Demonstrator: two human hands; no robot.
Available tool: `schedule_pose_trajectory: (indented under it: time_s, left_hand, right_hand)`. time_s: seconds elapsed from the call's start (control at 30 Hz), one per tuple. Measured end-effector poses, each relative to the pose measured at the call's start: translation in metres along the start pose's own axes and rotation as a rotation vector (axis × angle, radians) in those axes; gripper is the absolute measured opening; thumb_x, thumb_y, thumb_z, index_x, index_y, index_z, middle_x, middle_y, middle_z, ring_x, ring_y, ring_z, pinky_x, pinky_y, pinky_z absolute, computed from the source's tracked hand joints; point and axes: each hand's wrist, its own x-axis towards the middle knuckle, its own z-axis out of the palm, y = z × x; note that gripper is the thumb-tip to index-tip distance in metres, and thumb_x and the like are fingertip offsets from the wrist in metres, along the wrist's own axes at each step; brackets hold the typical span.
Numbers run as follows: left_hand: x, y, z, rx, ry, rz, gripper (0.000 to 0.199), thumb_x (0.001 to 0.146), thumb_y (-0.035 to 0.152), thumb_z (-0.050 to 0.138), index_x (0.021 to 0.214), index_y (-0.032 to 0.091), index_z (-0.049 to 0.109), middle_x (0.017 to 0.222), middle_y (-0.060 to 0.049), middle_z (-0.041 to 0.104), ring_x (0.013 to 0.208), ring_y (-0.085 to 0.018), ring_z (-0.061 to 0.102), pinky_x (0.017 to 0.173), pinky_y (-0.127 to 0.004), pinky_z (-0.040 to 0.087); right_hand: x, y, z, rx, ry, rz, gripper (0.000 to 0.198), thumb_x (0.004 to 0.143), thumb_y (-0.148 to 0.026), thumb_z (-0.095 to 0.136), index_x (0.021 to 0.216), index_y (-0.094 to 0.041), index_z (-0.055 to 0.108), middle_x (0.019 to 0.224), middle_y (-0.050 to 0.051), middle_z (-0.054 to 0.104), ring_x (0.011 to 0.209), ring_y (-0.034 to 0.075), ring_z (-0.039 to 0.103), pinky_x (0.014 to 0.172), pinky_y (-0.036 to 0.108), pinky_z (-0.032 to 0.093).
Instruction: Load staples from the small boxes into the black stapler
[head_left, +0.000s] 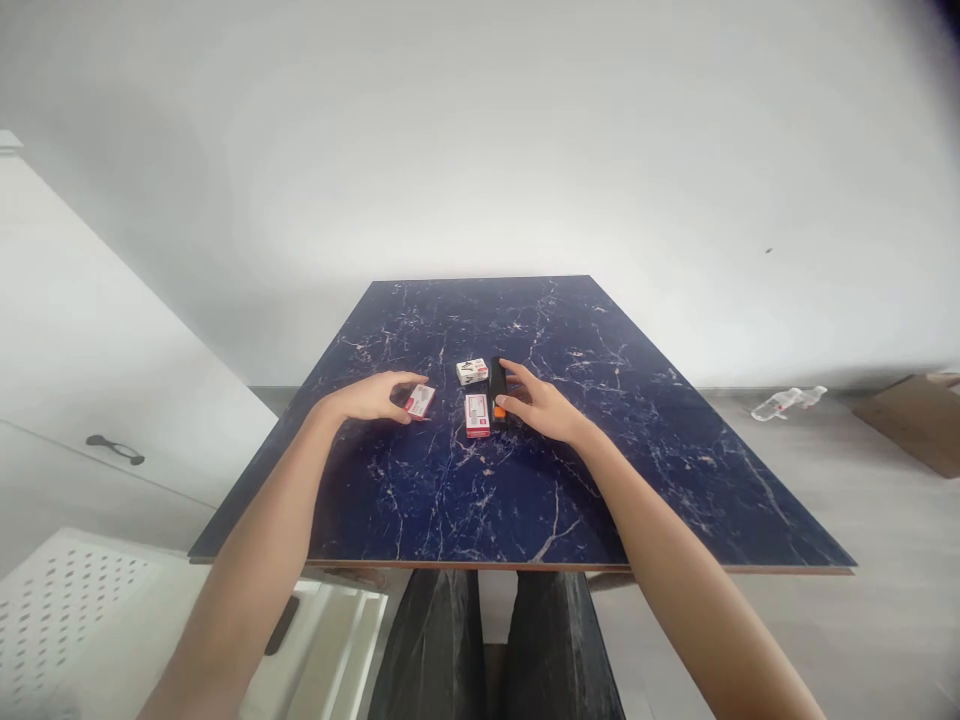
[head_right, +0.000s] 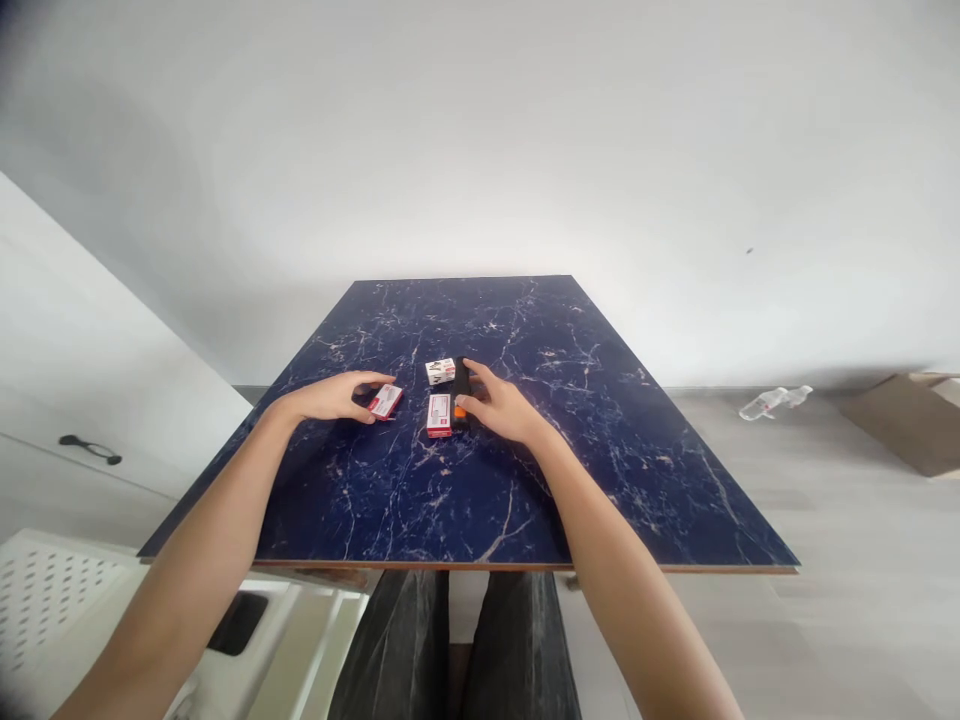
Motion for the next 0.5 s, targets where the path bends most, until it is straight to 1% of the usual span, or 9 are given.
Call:
schedule_pose_trajectory:
  time_s: [0.07, 0.1, 0.17, 0.23, 0.3, 0.37, 0.43, 0.5]
  left_hand:
    - [0.003, 0.009, 0.007, -0.064, 0.05, 0.001, 0.079, 0.073, 0.054, 0.076, 0.143, 0.028, 0.053, 0.145, -0.01, 0.056, 0.125, -0.033, 0.058, 0.101, -0.043, 0.048]
    - [0.006, 0.017, 0.012, -0.093, 0.096, 0.011, 0.079, 0.074, 0.056, 0.075, 0.144, 0.027, 0.052, 0.142, -0.011, 0.059, 0.121, -0.032, 0.061, 0.098, -0.042, 0.049]
    - [0.011, 0.035, 0.022, -0.135, 0.198, 0.064, 0.081, 0.078, 0.058, 0.071, 0.148, 0.026, 0.047, 0.138, -0.012, 0.06, 0.117, -0.032, 0.061, 0.096, -0.043, 0.049]
    - [0.015, 0.054, 0.034, -0.127, 0.258, 0.132, 0.082, 0.08, 0.061, 0.068, 0.151, 0.027, 0.042, 0.14, -0.012, 0.059, 0.121, -0.032, 0.059, 0.099, -0.046, 0.048]
    - [0.019, 0.069, 0.048, -0.059, 0.238, 0.166, 0.086, 0.078, 0.064, 0.069, 0.152, 0.03, 0.042, 0.143, -0.012, 0.055, 0.127, -0.036, 0.053, 0.101, -0.049, 0.047]
    - [0.023, 0.079, 0.06, -0.002, 0.203, 0.171, 0.087, 0.077, 0.066, 0.07, 0.152, 0.03, 0.043, 0.148, -0.013, 0.051, 0.131, -0.038, 0.049, 0.102, -0.051, 0.045]
    - [0.025, 0.082, 0.069, 0.008, 0.195, 0.168, 0.087, 0.077, 0.065, 0.07, 0.152, 0.029, 0.042, 0.151, -0.013, 0.047, 0.133, -0.039, 0.047, 0.103, -0.051, 0.045]
    - [0.026, 0.081, 0.073, -0.019, 0.202, 0.159, 0.091, 0.077, 0.064, 0.071, 0.154, 0.03, 0.037, 0.153, -0.012, 0.045, 0.133, -0.039, 0.046, 0.103, -0.05, 0.046]
  right_hand:
    - [0.0, 0.0, 0.0, 0.002, 0.0, 0.005, 0.069, 0.094, -0.045, 0.059, 0.156, -0.032, 0.031, 0.142, 0.011, 0.058, 0.118, 0.031, 0.064, 0.096, 0.052, 0.055]
    - [0.0, 0.0, 0.001, 0.002, 0.005, 0.004, 0.069, 0.094, -0.045, 0.059, 0.156, -0.033, 0.031, 0.142, 0.011, 0.058, 0.118, 0.031, 0.064, 0.097, 0.052, 0.055]
    - [0.0, 0.001, 0.002, 0.006, 0.012, -0.006, 0.069, 0.093, -0.045, 0.059, 0.156, -0.033, 0.032, 0.142, 0.011, 0.058, 0.118, 0.03, 0.065, 0.098, 0.052, 0.054]
    - [0.0, 0.003, 0.002, 0.018, 0.016, -0.018, 0.069, 0.093, -0.045, 0.06, 0.155, -0.033, 0.032, 0.141, 0.01, 0.059, 0.116, 0.029, 0.065, 0.098, 0.051, 0.054]
    - [0.0, 0.004, 0.003, 0.026, 0.022, -0.023, 0.069, 0.092, -0.045, 0.06, 0.155, -0.033, 0.033, 0.14, 0.01, 0.06, 0.114, 0.028, 0.067, 0.097, 0.05, 0.055]
    - [0.0, 0.004, 0.003, 0.027, 0.028, -0.024, 0.069, 0.092, -0.044, 0.061, 0.155, -0.033, 0.033, 0.139, 0.009, 0.061, 0.111, 0.027, 0.068, 0.095, 0.048, 0.056]
    - [0.0, 0.004, 0.003, 0.025, 0.03, -0.027, 0.068, 0.092, -0.043, 0.061, 0.154, -0.033, 0.034, 0.138, 0.009, 0.061, 0.109, 0.026, 0.069, 0.095, 0.047, 0.056]
    - [0.0, 0.004, 0.003, 0.025, 0.027, -0.031, 0.069, 0.092, -0.043, 0.061, 0.154, -0.032, 0.034, 0.137, 0.01, 0.062, 0.108, 0.026, 0.069, 0.094, 0.047, 0.056]
